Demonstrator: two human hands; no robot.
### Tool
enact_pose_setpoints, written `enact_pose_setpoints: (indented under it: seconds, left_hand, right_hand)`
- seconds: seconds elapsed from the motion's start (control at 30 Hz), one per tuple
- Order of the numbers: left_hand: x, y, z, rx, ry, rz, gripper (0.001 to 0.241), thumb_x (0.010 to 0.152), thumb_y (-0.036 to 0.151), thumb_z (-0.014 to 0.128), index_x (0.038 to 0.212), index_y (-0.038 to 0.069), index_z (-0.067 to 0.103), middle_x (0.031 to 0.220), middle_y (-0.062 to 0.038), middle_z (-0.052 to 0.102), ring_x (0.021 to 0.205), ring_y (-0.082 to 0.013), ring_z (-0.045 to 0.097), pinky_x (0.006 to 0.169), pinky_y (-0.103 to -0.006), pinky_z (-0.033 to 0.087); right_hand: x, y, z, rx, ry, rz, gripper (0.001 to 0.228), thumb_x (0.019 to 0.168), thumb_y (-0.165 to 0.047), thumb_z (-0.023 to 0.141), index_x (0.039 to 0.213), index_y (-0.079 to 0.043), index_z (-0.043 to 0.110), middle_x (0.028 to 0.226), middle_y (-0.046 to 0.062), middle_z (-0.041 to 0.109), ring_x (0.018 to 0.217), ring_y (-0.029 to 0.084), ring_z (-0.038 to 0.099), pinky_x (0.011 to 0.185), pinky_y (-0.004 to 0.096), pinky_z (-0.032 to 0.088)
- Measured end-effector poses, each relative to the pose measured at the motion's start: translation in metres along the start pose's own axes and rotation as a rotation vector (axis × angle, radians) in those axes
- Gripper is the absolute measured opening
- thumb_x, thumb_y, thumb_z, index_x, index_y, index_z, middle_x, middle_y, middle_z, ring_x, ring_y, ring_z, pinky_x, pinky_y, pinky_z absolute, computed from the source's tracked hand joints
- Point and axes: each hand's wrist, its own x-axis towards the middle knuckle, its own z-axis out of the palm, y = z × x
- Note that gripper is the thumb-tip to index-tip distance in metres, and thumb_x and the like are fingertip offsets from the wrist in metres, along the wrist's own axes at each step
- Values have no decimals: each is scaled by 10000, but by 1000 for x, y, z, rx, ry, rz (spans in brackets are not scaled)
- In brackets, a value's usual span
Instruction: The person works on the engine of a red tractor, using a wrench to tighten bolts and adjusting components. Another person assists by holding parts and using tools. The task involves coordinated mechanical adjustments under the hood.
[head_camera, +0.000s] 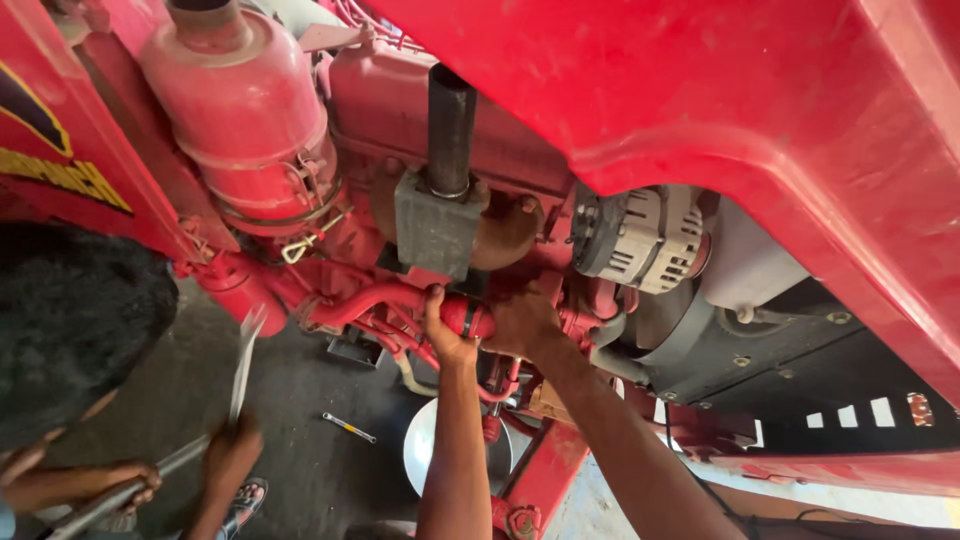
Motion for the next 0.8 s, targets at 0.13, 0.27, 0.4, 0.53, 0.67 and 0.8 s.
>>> enact_pose_setpoints:
  seconds: [0.13,0.27,0.4,0.53,0.67,0.8]
  left_hand:
    - [14,-8,-12,-41,48,-175,170,796,242,757,903,144,668,845,10,684,804,-175,669,708,-371,569]
    - [28,-11,-19,64,172,-66,139,803,185,751,884,116,662,816,-17,656,732,-179,646,663,-348,558]
    - [26,-10,-10,127,295,-50,139,784,154,734,886,93,662,812,-31,660,696,-191,658,623,-358,574]
    - [20,-8,5,154,368,-42,156,772,140,728,911,88,680,823,-33,676,708,-204,675,628,-373,588]
    - [15,-5,11,172,391,-22,164,785,153,724,914,70,667,829,-49,668,712,-229,670,613,-393,585]
    - [13,-4,17,227,383,-8,202,811,181,707,977,66,706,893,-38,706,758,-204,687,630,-368,589]
  right_hand:
    - [-4,5,-7,16,12,-46,569,756,-589,714,1088,-128,738,971,140,755,956,298,710,1023,450,419]
    - [-10,5,-13,67,85,-86,607,751,-577,718,1160,-129,708,957,126,763,927,298,723,957,451,469]
    - [-15,5,-18,78,213,-106,681,667,-550,765,1206,-142,682,934,142,755,911,326,707,923,443,482]
    - [-11,10,-18,113,128,-107,691,696,-518,748,1289,-182,637,937,148,753,915,331,708,939,449,479]
    - [-10,13,-16,139,83,-94,589,758,-530,719,1194,-135,682,973,134,757,945,314,717,1005,430,478]
    - [-6,13,-13,140,123,-118,661,710,-525,745,1231,-128,654,927,155,758,919,335,703,977,453,463]
